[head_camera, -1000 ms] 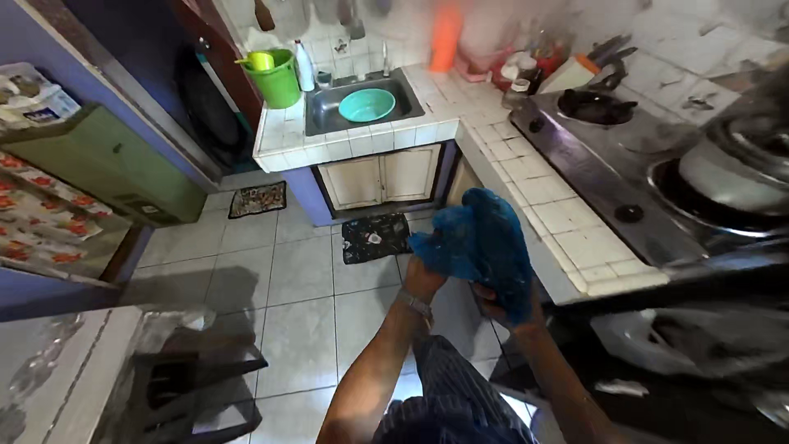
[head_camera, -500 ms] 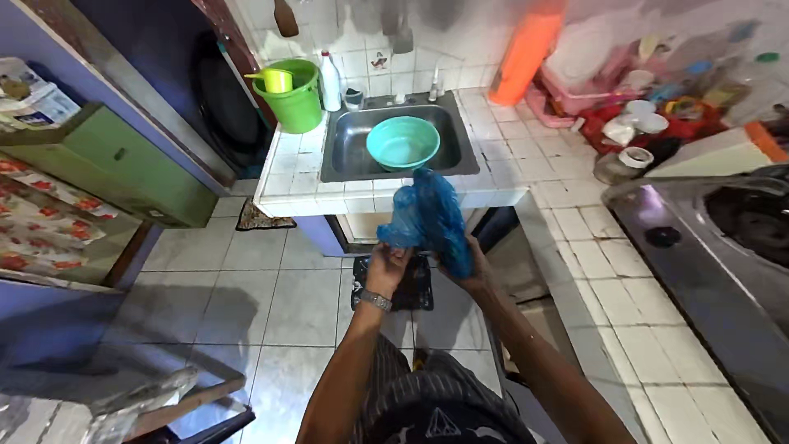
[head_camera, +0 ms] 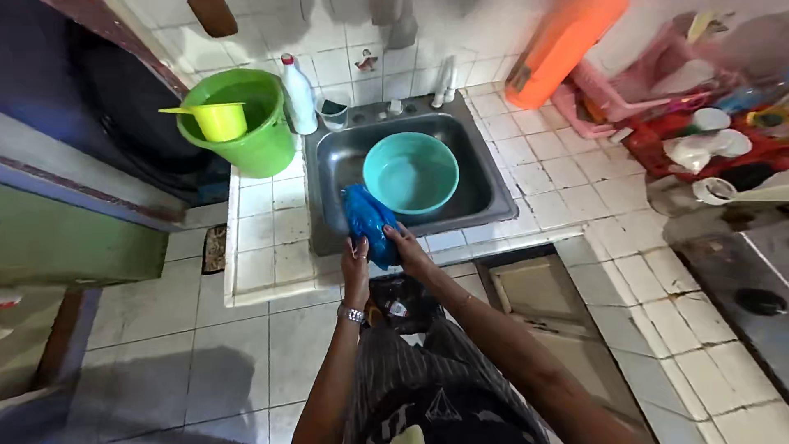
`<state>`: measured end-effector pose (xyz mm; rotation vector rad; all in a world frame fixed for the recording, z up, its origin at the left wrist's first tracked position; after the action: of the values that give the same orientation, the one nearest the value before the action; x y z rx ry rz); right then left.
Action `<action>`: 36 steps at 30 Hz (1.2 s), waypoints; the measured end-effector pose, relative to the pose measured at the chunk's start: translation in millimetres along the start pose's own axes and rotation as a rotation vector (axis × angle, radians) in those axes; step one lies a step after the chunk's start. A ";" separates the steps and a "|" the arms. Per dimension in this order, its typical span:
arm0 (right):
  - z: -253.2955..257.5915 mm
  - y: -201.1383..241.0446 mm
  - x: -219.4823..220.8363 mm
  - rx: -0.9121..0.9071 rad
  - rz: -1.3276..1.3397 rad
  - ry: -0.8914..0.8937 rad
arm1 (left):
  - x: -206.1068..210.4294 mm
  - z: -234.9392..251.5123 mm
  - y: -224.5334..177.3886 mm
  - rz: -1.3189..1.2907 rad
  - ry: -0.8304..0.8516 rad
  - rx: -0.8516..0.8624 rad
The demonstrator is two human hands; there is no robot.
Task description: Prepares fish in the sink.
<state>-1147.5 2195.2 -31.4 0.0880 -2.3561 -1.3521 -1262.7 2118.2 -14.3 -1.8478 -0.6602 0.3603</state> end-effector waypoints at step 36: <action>180.4 -0.9 27.9 0.301 -0.602 -0.015 | -14.4 203.4 -11.5 0.078 -0.176 -0.001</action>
<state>-1242.8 2333.9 -102.2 0.9404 -2.6403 -1.2112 -1386.7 2267.1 -78.9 -1.8598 -0.7088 0.5789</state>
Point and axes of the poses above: each hand's wrist, its own z-axis towards the middle knuckle, its own x-axis out of the palm, y = z × x, the point moved 6 cm from there along z, towards the middle knuckle, and after that the axes turned 1 degree about -y, right-handed, at the moved point
